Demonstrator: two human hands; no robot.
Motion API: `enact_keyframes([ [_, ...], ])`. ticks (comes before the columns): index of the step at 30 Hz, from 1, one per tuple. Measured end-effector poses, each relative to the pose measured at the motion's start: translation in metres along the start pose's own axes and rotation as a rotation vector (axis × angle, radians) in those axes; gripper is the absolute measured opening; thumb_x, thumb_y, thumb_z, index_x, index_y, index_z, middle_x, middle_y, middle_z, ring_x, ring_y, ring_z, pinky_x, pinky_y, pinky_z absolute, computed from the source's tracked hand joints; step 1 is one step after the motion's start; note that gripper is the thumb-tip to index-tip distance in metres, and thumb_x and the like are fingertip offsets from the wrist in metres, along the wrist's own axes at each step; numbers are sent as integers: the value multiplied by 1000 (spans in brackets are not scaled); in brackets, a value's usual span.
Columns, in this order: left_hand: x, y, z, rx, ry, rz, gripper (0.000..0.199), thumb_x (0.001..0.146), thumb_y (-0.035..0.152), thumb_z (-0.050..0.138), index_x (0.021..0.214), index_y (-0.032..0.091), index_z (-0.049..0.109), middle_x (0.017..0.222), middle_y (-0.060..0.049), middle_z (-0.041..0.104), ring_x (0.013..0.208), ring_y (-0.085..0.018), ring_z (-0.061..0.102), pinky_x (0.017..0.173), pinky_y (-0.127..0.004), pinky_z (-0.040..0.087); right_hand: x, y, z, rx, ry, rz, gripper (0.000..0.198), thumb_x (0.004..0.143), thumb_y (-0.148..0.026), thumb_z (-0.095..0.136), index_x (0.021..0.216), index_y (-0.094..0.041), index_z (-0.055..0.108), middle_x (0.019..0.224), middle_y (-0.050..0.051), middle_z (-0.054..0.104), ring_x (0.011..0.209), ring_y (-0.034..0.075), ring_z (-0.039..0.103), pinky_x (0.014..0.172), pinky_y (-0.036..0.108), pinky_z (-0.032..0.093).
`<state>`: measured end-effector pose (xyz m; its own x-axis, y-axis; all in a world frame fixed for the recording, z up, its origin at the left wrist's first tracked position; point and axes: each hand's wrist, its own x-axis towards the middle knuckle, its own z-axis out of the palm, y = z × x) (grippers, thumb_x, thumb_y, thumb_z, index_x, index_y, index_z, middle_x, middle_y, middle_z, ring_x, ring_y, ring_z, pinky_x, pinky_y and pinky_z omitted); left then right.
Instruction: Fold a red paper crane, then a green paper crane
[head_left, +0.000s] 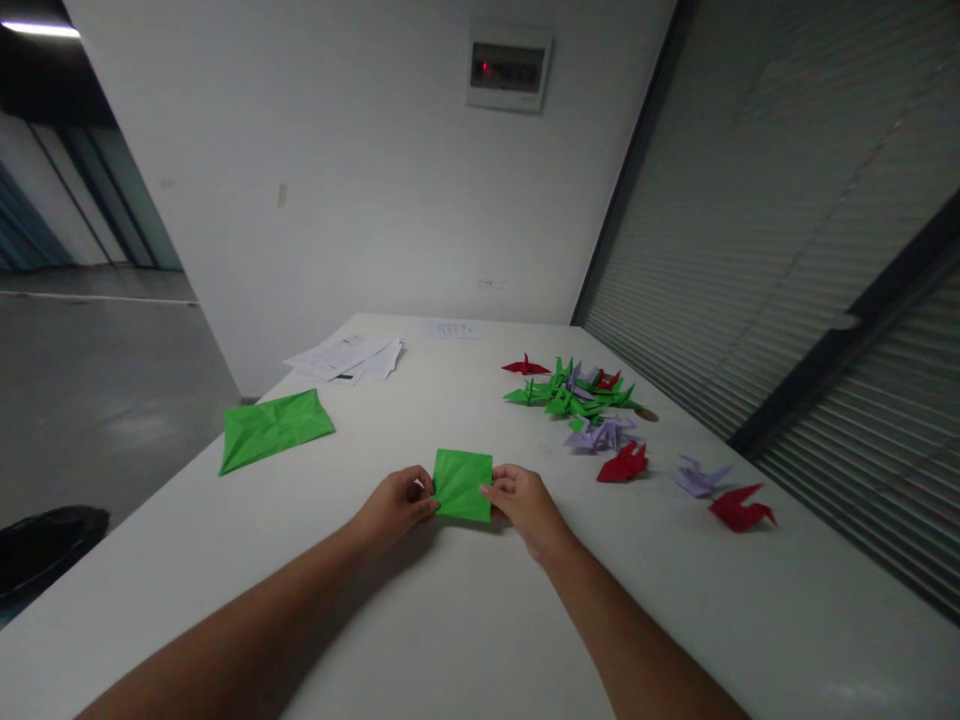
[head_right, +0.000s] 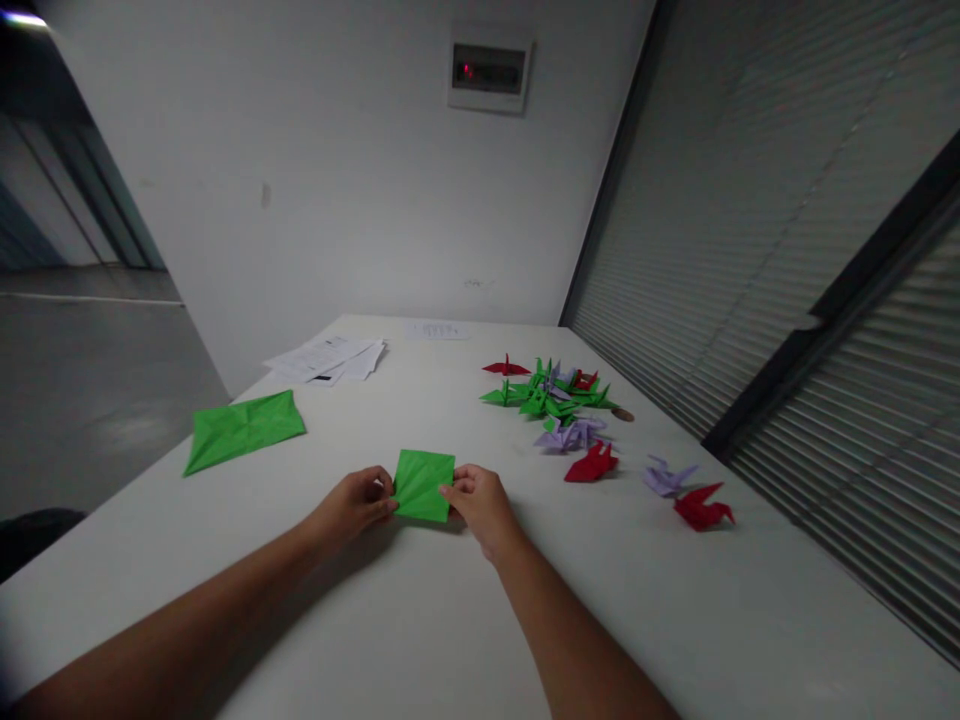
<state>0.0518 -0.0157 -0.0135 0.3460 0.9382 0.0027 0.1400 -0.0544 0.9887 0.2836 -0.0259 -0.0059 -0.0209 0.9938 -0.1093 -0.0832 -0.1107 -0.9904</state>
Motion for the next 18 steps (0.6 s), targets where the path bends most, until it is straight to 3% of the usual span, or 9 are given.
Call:
enact_keyframes([
  [4,-7,10,-2,536,83,69,19,91,37,60,84,20,61,58,4,58,54,-14,51,54,-25,33,7,11,-4,-115,-7,-2,43,56,-43,88,82,-16,66,56,-5,62,48,14,59,45,24,49],
  [7,-14,17,3,825,99,309,23,96,28,53,79,18,66,72,-3,62,68,-17,56,64,-28,41,7,16,-5,-226,-38,34,33,61,-35,85,81,-15,68,57,-4,63,47,13,58,45,24,48],
  [11,-19,16,14,945,-51,574,22,97,19,53,96,19,74,107,-11,69,102,-25,61,90,-37,51,5,15,-4,-408,-41,12,15,67,-25,77,76,-16,68,55,-4,62,47,13,58,44,23,47],
  [15,-17,8,17,1043,-166,625,30,94,15,55,117,22,73,130,-12,65,123,-29,57,107,-44,50,1,7,-3,-632,2,-74,8,71,-19,74,79,-17,72,59,-2,67,49,15,61,46,23,43],
  [18,-16,1,13,1096,-237,623,39,98,17,52,134,21,66,138,-14,63,128,-30,59,111,-46,49,-5,-1,-2,-930,49,-131,21,72,-20,78,92,-17,75,73,4,74,66,21,69,59,27,48],
])
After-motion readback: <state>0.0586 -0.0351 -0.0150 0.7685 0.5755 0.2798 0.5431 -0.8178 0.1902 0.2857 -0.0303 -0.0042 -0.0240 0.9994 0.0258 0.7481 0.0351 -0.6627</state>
